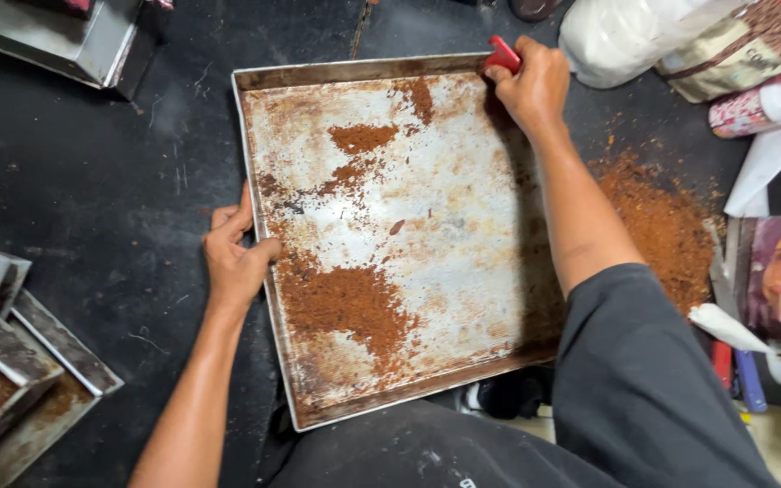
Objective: The person cleans a metal baking tray by scraping brown residue with a red plastic tool and wiping the interior and edges of the tray.
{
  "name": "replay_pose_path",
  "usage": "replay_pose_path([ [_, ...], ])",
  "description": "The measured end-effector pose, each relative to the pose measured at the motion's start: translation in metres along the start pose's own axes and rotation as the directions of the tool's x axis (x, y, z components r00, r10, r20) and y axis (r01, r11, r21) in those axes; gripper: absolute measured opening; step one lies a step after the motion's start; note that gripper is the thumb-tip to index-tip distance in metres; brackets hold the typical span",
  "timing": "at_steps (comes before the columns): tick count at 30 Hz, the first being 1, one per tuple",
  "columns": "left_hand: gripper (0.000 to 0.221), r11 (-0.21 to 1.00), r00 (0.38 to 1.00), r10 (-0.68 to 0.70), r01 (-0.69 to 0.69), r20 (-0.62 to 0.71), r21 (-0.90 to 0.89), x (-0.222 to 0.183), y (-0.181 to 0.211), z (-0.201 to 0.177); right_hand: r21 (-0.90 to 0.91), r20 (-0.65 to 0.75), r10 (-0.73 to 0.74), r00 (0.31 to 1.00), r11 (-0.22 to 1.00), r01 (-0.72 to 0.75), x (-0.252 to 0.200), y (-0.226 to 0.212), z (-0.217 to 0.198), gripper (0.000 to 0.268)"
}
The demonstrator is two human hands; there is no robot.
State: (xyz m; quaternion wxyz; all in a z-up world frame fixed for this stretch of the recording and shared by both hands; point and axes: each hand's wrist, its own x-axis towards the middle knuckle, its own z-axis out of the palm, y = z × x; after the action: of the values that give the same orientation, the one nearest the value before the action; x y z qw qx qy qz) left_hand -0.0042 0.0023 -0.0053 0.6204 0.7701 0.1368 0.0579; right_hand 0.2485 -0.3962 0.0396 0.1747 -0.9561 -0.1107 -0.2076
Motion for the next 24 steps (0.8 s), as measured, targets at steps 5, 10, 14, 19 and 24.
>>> replay_pose_path([
  [5, 0.083, 1.0, 1.0, 0.015, -0.014, -0.024, 0.026, 0.001, -0.003, 0.0, -0.003, -0.006, 0.099, 0.995, 0.995, -0.099, 0.002, 0.005, -0.007, 0.037],
  [10, 0.085, 0.987, 0.988, -0.152, 0.151, -0.026, -0.063, 0.0, -0.002, 0.005, 0.048, -0.047, -0.03, 0.998, 0.998, 0.033, -0.004, -0.015, 0.004, 0.036],
  [14, 0.083, 1.0, 0.999, -0.025, 0.026, -0.032, 0.003, -0.003, -0.008, 0.0, -0.004, 0.006, -0.027, 1.0, 1.0, 0.027, 0.0, -0.037, 0.025, 0.022],
  [19, 0.084, 0.999, 0.999, 0.005, -0.003, -0.044, 0.051, -0.003, -0.009, 0.0, 0.092, -0.006, 0.003, 1.0, 0.996, -0.002, 0.008, -0.022, 0.011, 0.026],
  [24, 0.085, 0.993, 0.997, -0.079, 0.077, -0.011, -0.09, -0.001, -0.015, 0.003, 0.006, 0.029, 0.0, 1.0, 1.0, 0.0, 0.009, -0.011, -0.003, 0.026],
])
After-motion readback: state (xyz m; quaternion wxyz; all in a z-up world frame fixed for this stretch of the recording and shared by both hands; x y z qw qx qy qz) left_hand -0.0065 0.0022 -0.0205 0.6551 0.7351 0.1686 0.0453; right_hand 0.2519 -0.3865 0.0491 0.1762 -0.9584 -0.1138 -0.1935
